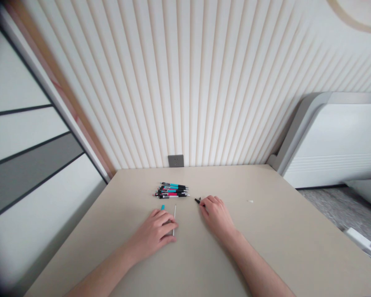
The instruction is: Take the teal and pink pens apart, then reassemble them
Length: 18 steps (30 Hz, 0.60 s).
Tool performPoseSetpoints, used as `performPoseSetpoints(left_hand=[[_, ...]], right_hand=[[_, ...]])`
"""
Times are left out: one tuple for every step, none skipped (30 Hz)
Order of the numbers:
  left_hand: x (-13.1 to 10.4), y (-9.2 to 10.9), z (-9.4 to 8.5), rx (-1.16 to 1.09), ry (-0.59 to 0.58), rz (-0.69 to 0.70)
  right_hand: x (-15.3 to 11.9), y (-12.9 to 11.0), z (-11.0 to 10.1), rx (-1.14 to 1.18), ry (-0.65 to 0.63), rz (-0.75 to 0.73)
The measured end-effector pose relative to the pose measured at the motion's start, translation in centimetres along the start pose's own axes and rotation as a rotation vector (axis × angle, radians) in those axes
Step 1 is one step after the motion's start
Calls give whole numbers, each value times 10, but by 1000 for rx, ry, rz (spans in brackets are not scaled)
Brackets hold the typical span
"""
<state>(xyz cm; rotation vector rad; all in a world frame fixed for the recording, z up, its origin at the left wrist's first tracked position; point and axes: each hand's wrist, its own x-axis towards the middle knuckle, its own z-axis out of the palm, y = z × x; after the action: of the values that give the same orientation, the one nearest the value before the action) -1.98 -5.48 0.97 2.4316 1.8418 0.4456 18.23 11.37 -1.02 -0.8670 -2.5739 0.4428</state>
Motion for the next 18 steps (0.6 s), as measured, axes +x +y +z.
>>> performPoseSetpoints(left_hand=[[0, 0, 0, 2, 5, 4], [1, 0, -1, 2, 12, 5], [0, -1, -3, 1, 20, 3], [0, -2, -5, 2, 30, -5], [-1, -5, -8, 7, 42, -23], [-3, -9, -12, 17, 54, -47], [-5, -13, -15, 34, 73, -81], [-8, -18, -18, 57, 87, -118], [-10, -23, -21, 75, 97, -149], [-13, -27, -24, 83, 95, -168], [-15, -31, -26, 81, 84, -181], [-17, -34, -28, 74, 70, -190], [-18, -36, -29, 62, 51, -194], [-19, -38, -29, 46, 29, -193], [-20, -38, -30, 31, 8, -190], [-20, -38, -30, 17, -12, -186], [-21, -38, -30, 5, -29, -180], [-21, -38, -30, -3, -40, -176]], right_hand=[[0, 0, 0, 11, -3, -2], [0, 1, 1, 23, -7, -2], [0, 2, 2, 35, -11, 0], [0, 3, 3, 50, -13, 5], [0, 4, 4, 66, -15, 9], [0, 5, 4, 85, -17, 13], [0, 6, 5, 103, -19, 17], [0, 6, 5, 118, -22, 24], [0, 6, 6, 123, -26, 32], [0, 6, 5, 114, -30, 39], [1, 5, 5, 88, -29, 47], [1, 4, 4, 46, -23, 54], [2, 4, 4, -6, -13, 59], [3, 3, 3, -60, -2, 63], [3, 2, 3, -108, 10, 66], [4, 2, 2, -144, 19, 68], [5, 1, 2, -166, 26, 70], [5, -1, 2, -172, 31, 71]])
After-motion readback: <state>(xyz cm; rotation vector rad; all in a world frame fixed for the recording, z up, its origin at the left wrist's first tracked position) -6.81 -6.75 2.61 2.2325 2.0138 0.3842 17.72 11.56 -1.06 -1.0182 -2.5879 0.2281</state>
